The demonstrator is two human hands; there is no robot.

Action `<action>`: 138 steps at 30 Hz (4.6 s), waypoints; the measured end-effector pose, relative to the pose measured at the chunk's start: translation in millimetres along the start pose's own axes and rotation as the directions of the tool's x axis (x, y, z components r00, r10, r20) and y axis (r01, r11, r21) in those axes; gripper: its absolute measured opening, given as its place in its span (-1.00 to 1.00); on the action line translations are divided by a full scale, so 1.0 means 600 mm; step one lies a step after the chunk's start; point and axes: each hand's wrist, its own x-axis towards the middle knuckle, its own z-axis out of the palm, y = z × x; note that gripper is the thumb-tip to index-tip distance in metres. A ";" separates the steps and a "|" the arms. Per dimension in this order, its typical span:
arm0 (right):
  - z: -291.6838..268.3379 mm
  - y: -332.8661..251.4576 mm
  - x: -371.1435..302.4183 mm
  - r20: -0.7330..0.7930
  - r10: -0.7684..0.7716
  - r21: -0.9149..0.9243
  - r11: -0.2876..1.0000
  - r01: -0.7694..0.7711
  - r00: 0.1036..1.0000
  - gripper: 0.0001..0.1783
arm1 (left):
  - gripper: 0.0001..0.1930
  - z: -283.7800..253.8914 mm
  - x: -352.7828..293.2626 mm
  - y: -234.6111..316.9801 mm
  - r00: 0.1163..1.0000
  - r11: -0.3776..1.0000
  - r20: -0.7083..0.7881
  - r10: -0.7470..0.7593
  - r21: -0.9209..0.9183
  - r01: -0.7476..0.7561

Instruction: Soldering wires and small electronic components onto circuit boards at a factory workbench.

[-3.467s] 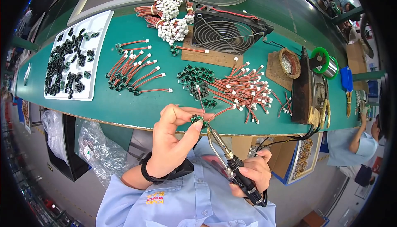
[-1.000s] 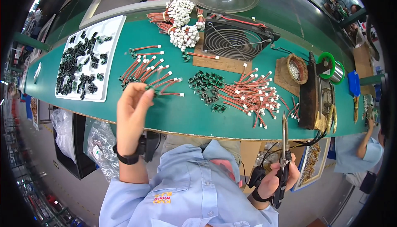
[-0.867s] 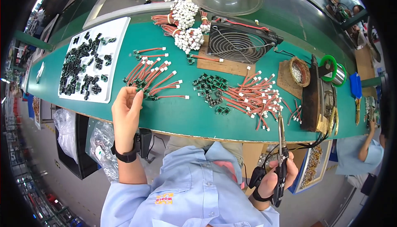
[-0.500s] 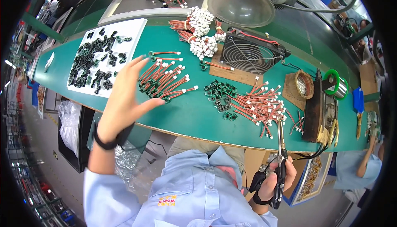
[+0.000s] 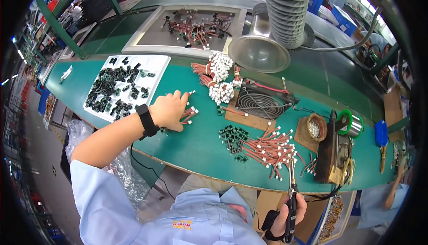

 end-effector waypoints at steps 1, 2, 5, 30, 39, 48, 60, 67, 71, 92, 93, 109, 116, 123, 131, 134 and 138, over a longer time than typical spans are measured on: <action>0.003 0.001 0.004 0.018 -0.010 0.021 1.000 0.009 1.000 -0.49 | -0.16 0.006 0.004 -0.004 1.000 1.000 -0.020 -0.004 0.013 0.005; 0.006 0.002 0.008 0.037 -0.019 0.043 0.999 0.018 0.999 -0.50 | -0.16 0.016 0.007 -0.008 1.000 1.000 -0.025 -0.012 0.017 0.012; 0.009 0.007 0.016 0.048 -0.045 0.066 0.997 0.042 0.998 -0.51 | -0.65 0.046 0.018 -0.025 0.964 0.995 -0.257 0.072 0.079 -0.053; -0.016 0.011 0.000 -0.033 -0.025 -0.115 0.993 0.021 0.999 -0.56 | -0.65 -0.111 0.086 -0.068 0.900 0.998 -0.433 -0.044 -0.058 0.020; 0.031 0.002 0.016 0.069 -0.062 0.022 0.998 0.060 0.996 -0.67 | -0.42 -0.012 -0.016 0.184 0.734 0.753 -0.536 0.417 -0.248 -0.609; 0.004 0.010 -0.012 0.070 -0.014 -0.036 0.999 0.016 0.997 -0.70 | -0.41 0.037 -0.068 0.174 0.810 0.814 -0.432 0.396 -0.243 -0.528; 0.010 0.011 0.003 0.116 -0.124 -0.101 0.986 0.136 0.985 -0.72 | -0.46 -0.008 -0.049 0.194 0.804 0.776 -0.400 0.439 -0.282 -0.564; 0.004 0.036 -0.003 0.003 0.059 -0.012 0.998 -0.059 0.998 -0.75 | -0.53 -0.037 -0.030 0.227 0.741 0.765 -0.420 0.524 -0.152 -0.626; 0.025 0.050 0.036 0.015 -0.291 -0.426 0.863 0.269 0.957 -0.61 | -0.63 -0.054 0.013 0.277 0.748 0.785 -0.421 0.512 -0.125 -0.607; 0.003 0.026 0.032 -0.130 -0.235 -0.325 0.928 0.183 0.963 -0.68 | -0.70 -0.128 0.053 0.333 0.551 0.635 -0.562 0.617 -0.057 -0.770; -0.010 0.025 0.028 -0.157 -0.234 -0.323 0.930 0.174 0.960 -0.69 | -0.70 -0.140 0.070 0.351 0.540 0.626 -0.570 0.620 -0.056 -0.778; -0.076 0.031 0.011 -0.234 -0.166 -0.233 0.966 0.110 0.958 -0.59 | -0.74 -0.193 0.225 0.488 0.865 0.868 -0.091 0.494 0.114 -0.484; -0.074 0.034 0.012 -0.230 -0.153 -0.188 0.976 0.110 0.961 -0.59 | -0.79 -0.182 0.231 0.478 0.782 0.808 -0.236 0.576 0.018 -0.589; -0.075 0.025 0.011 -0.181 -0.190 -0.243 0.959 0.144 0.965 -0.72 | -0.78 -0.189 0.227 0.479 0.804 0.817 -0.143 0.577 0.111 -0.566; -0.077 0.035 0.007 -0.089 -0.215 -0.186 0.963 0.196 0.973 -0.65 | -0.78 -0.207 0.114 0.414 0.697 0.781 -0.422 0.580 0.044 -0.623; -0.063 0.031 0.011 -0.110 -0.047 -0.112 0.993 0.034 0.993 -0.56 | -0.77 -0.198 0.018 0.361 0.661 0.726 -0.473 0.582 -0.064 -0.685; -0.055 0.020 0.062 -0.010 0.004 -0.221 0.975 -0.006 1.000 -0.44 | -0.75 -0.150 -0.077 0.304 0.724 0.704 -0.394 0.567 -0.224 -0.674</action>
